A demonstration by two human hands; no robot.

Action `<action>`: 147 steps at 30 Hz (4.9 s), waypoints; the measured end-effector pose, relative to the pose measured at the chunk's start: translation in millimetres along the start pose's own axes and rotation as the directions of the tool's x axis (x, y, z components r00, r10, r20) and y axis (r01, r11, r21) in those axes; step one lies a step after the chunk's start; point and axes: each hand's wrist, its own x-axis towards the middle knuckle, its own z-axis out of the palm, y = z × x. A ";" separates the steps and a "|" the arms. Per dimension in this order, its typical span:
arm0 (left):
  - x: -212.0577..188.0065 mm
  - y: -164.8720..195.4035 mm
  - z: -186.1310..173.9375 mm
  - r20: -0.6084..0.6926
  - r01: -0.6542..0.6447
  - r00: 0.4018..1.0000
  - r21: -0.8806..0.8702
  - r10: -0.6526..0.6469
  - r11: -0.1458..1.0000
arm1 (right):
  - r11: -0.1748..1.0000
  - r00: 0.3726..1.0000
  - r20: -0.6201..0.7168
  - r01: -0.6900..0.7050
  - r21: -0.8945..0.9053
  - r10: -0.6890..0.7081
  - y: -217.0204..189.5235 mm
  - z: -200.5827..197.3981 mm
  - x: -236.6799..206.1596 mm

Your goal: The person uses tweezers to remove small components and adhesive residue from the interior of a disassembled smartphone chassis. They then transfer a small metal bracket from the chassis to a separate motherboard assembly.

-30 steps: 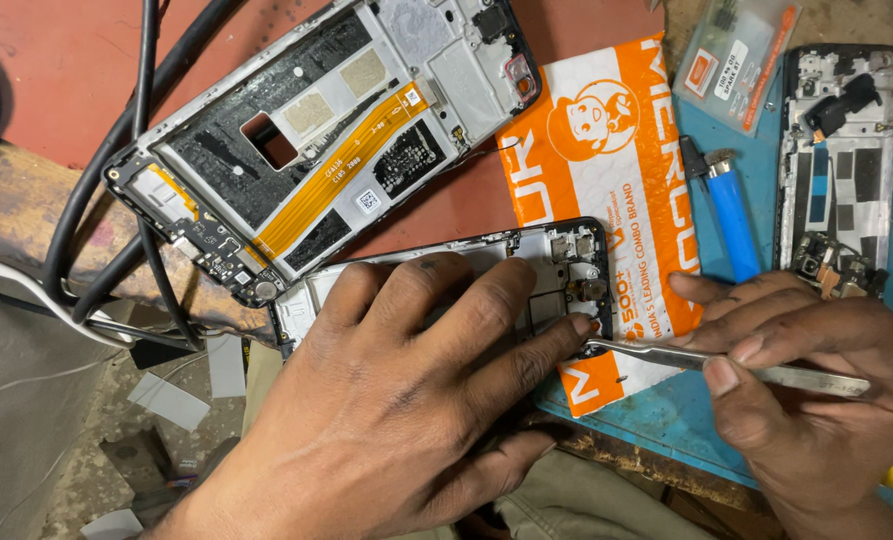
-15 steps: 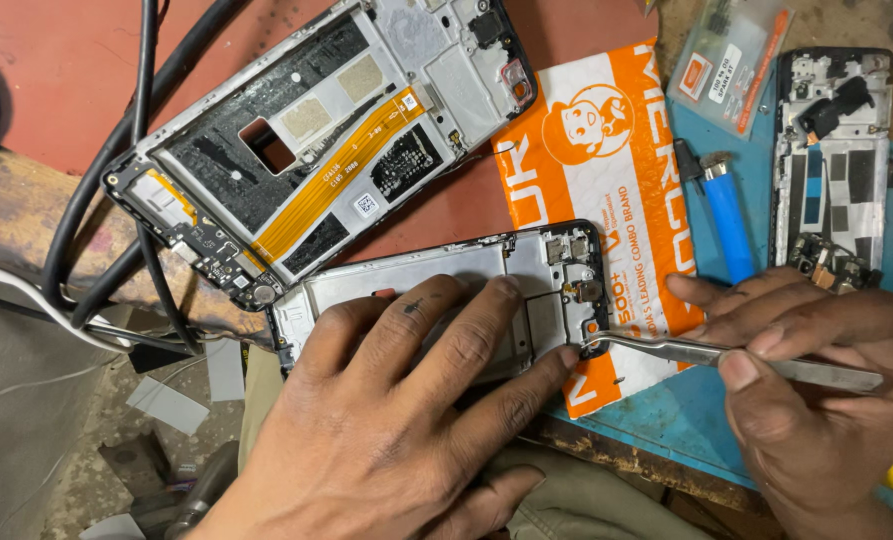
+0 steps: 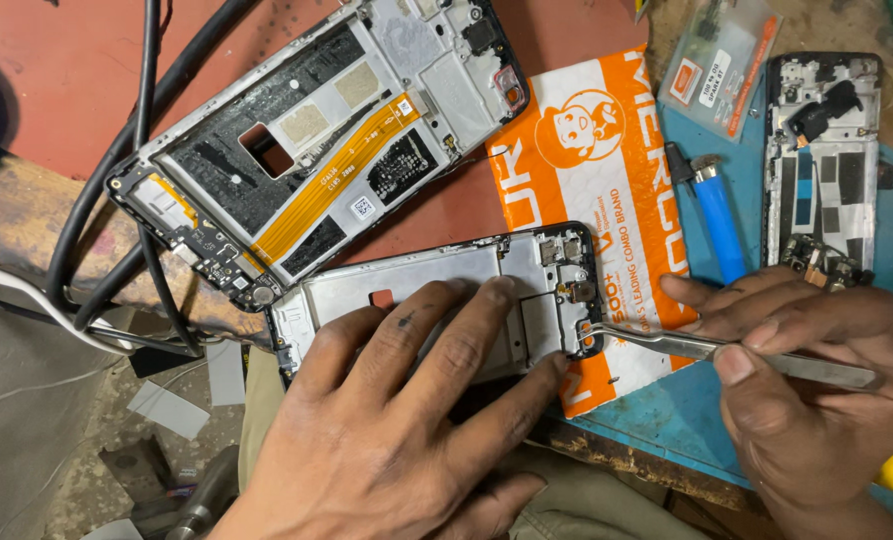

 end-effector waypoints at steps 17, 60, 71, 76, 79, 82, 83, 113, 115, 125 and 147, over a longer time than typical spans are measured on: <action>-8.6 2.8 3.1 -0.041 0.021 0.999 0.018 -0.020 1.000 | 0.984 0.998 0.060 0.027 -0.175 -0.017 -9.0 5.2 5.1; -3.5 10.4 8.0 0.003 0.047 0.999 0.166 -0.048 0.985 | 0.999 1.000 0.005 -0.003 -0.055 0.003 -6.7 3.9 4.3; -3.0 7.9 10.5 -0.013 0.030 1.000 0.201 -0.028 0.979 | 0.998 1.000 -0.004 0.007 -0.065 -0.007 -7.1 6.4 6.5; -7.3 7.9 8.2 -0.026 0.029 0.999 0.164 -0.025 0.986 | 0.999 1.000 -0.007 0.019 -0.039 -0.019 -5.5 5.1 6.6; -8.2 9.7 9.3 -0.043 0.046 0.998 0.151 -0.040 0.988 | 1.000 1.000 -0.017 0.016 0.001 -0.016 -4.0 5.1 5.5; -6.2 10.4 12.5 -0.043 0.047 0.998 0.178 -0.040 0.983 | 0.999 0.999 -0.040 0.024 0.037 -0.022 -2.6 5.1 4.0; -5.7 10.7 13.1 -0.037 0.046 0.999 0.187 -0.040 0.981 | 0.999 0.998 -0.050 0.027 0.032 -0.025 -2.2 4.8 3.3; 6.5 16.8 6.0 -0.083 0.080 0.994 0.124 -0.070 0.989 | 0.993 0.983 -0.165 0.069 -0.101 -0.085 5.6 -6.9 -6.7; 5.8 8.7 -7.2 -0.130 0.078 0.990 0.105 -0.064 0.991 | 0.994 0.978 -0.184 0.081 -0.076 -0.094 6.7 -9.6 -6.9; 6.2 -6.5 -28.3 -0.126 0.188 0.977 0.140 -0.171 0.972 | 1.000 0.973 -0.228 0.029 0.008 -0.026 6.6 -12.2 -11.4; -18.0 44.9 25.7 -0.090 0.384 0.731 -0.764 -0.676 0.518 | 0.994 0.918 -0.397 0.017 0.109 0.028 13.2 -8.8 -16.3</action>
